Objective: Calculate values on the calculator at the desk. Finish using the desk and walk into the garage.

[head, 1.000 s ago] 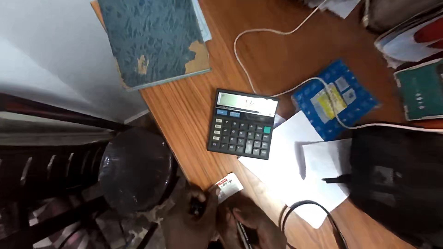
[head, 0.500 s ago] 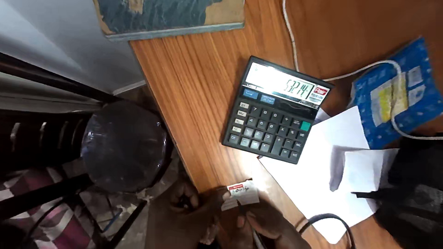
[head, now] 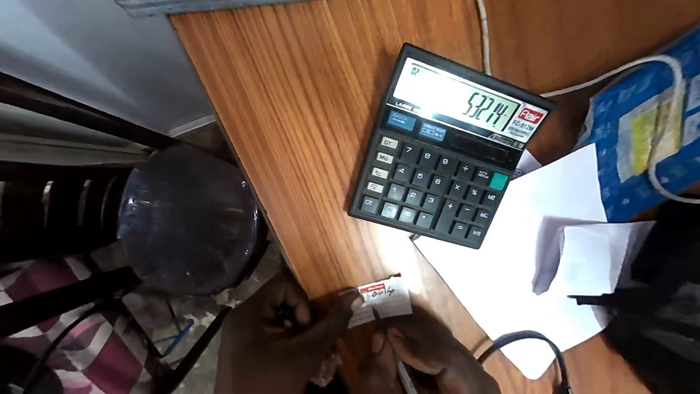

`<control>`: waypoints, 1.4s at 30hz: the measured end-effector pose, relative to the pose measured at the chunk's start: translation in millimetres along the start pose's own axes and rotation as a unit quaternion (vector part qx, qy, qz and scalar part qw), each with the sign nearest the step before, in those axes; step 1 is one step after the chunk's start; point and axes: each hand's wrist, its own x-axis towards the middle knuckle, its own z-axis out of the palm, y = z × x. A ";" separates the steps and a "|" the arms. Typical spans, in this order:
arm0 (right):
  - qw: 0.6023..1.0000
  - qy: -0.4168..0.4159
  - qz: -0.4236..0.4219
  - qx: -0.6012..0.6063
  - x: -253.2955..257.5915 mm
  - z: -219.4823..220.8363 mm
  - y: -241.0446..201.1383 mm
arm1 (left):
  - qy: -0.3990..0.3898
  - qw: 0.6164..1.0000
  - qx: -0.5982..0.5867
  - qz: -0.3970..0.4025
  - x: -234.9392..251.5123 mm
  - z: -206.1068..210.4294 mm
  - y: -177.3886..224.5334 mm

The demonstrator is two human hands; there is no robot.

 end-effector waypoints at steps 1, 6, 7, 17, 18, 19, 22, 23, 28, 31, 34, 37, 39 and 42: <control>1.000 -0.001 0.000 0.000 0.1 -0.1 0.0 | 0.002 1.000 0.002 0.002 -0.1 0.1 -0.3; 1.000 -0.004 -0.004 0.000 1.3 2.2 0.9 | 0.004 1.000 -0.001 0.007 0.6 0.3 -0.7; 1.000 -0.003 -0.004 -0.002 1.5 2.5 0.9 | 0.004 1.000 0.000 0.007 0.7 0.4 -0.9; 1.000 -0.007 0.000 -0.004 0.8 -0.1 0.2 | 0.004 1.000 0.006 0.010 0.5 1.0 0.4; 1.000 -0.006 -0.001 -0.005 1.1 0.0 0.0 | 0.003 1.000 0.009 0.010 0.2 1.0 0.8; 1.000 -0.002 -0.001 -0.005 1.5 0.7 -0.5 | 0.002 1.000 0.010 0.010 -0.1 1.0 0.7; 1.000 0.001 0.000 -0.003 2.1 2.7 -1.0 | 0.000 1.000 -0.004 0.013 0.7 0.7 -0.3; 1.000 -0.001 0.001 -0.004 2.3 2.7 -1.2 | 0.001 1.000 -0.005 0.015 0.7 0.8 -0.6; 1.000 -0.002 0.001 -0.014 2.0 2.0 -0.6 | 0.004 1.000 0.009 0.026 1.0 1.3 -2.7; 1.000 -0.010 -0.002 -0.012 1.1 0.3 0.7 | 0.007 0.999 0.010 0.030 1.7 1.2 -3.8; 1.000 -0.004 0.001 -0.018 0.2 0.1 0.5 | 0.007 0.999 0.012 0.032 1.1 1.4 -4.1; 1.000 -0.003 0.006 -0.006 -0.1 -0.1 -0.4 | 0.006 0.999 0.007 0.036 1.2 1.7 -3.9; 1.000 -0.008 0.008 0.004 -0.1 -1.2 -0.4 | 0.007 0.999 0.002 0.037 1.1 1.7 -4.3; 1.000 -0.002 0.009 0.010 0.4 -0.3 -0.8 | 0.009 0.999 0.006 0.036 1.0 1.9 -4.1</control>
